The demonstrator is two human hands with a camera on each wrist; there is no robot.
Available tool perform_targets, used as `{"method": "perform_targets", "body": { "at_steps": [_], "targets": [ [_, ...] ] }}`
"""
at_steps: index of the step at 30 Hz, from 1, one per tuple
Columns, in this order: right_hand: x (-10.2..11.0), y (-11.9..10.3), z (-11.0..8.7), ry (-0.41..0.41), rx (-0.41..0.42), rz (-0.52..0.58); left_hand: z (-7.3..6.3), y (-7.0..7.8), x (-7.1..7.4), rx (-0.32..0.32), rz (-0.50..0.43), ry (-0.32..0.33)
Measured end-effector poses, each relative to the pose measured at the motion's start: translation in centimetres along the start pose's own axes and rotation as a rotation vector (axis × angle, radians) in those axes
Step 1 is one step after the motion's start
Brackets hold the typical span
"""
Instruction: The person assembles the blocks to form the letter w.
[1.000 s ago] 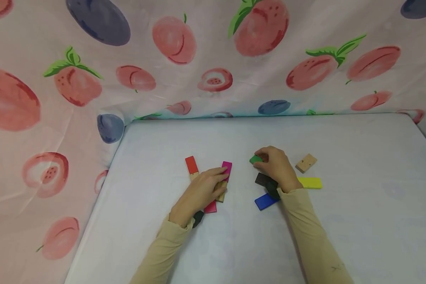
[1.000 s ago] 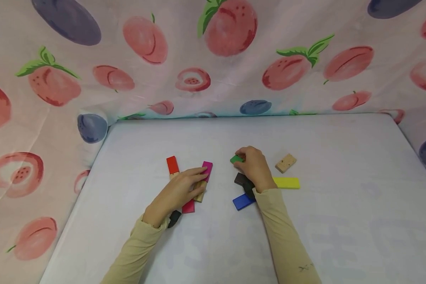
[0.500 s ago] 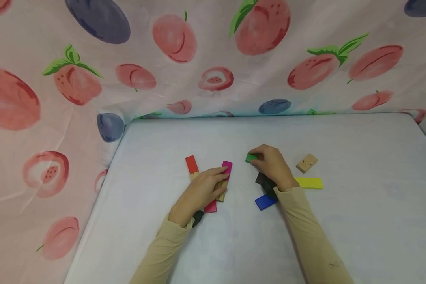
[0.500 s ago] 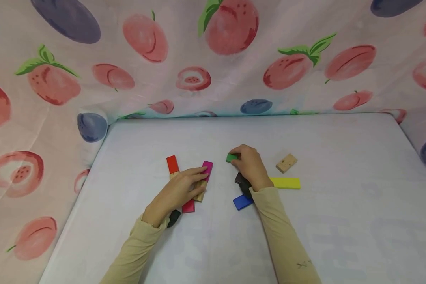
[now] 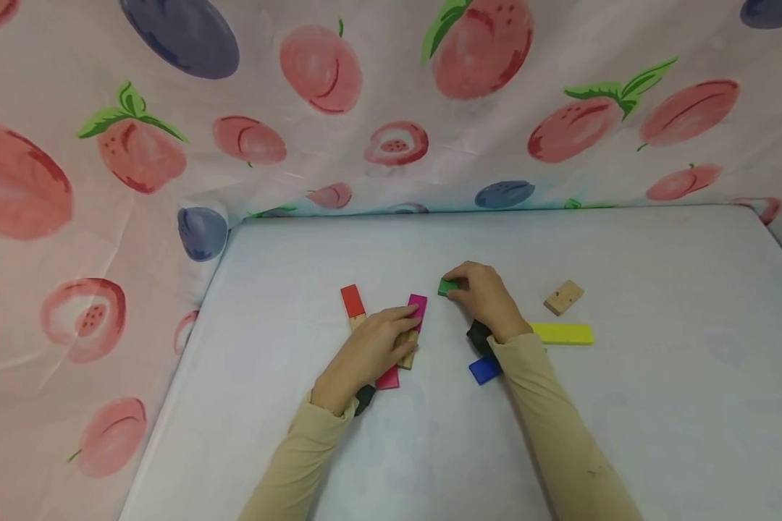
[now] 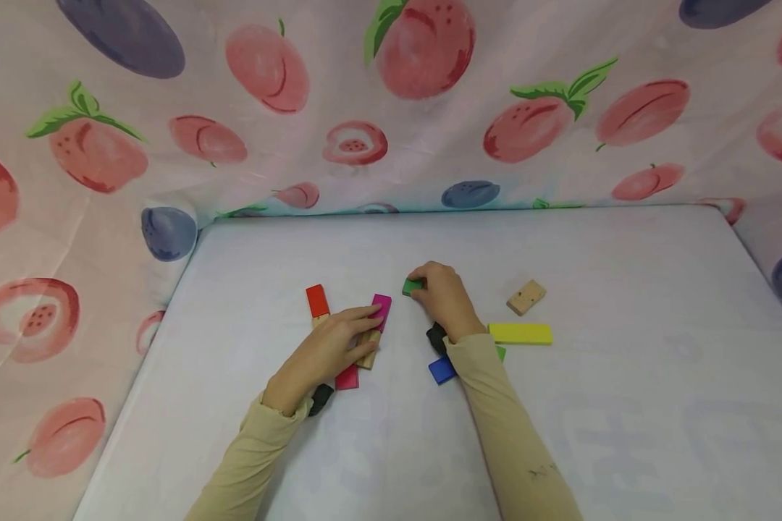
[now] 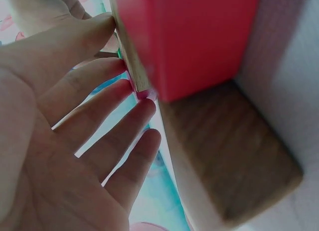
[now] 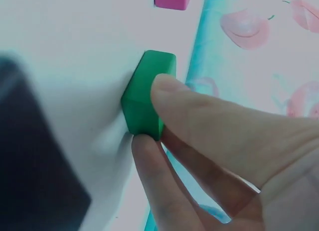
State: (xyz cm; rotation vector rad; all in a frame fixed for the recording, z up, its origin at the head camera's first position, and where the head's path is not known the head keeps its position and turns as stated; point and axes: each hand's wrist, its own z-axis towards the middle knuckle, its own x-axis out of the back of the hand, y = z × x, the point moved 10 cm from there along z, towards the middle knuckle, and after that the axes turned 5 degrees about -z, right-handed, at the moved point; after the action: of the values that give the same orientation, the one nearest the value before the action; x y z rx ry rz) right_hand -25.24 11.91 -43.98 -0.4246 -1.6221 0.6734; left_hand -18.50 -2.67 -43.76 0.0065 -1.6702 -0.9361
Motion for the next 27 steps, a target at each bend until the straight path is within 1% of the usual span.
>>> {"method": "perform_targets", "body": {
  "at_steps": [8,16,20,27],
  "targets": [
    [-0.7,-0.4,0.7,-0.01,0.019,0.032,0.0,-0.1,-0.1,-0.001,0.007,-0.002],
    [-0.9,-1.4,1.0,-0.021,0.07,0.017,0.0,0.0,0.0,-0.021,0.004,0.007],
    [-1.2,-1.7,1.2,-0.039,0.082,0.016,0.0,0.0,0.0,-0.029,0.002,0.008],
    [-1.6,-2.3,1.4,-0.067,0.118,0.008,0.0,-0.1,0.0,-0.011,-0.005,-0.005]
  ]
}}
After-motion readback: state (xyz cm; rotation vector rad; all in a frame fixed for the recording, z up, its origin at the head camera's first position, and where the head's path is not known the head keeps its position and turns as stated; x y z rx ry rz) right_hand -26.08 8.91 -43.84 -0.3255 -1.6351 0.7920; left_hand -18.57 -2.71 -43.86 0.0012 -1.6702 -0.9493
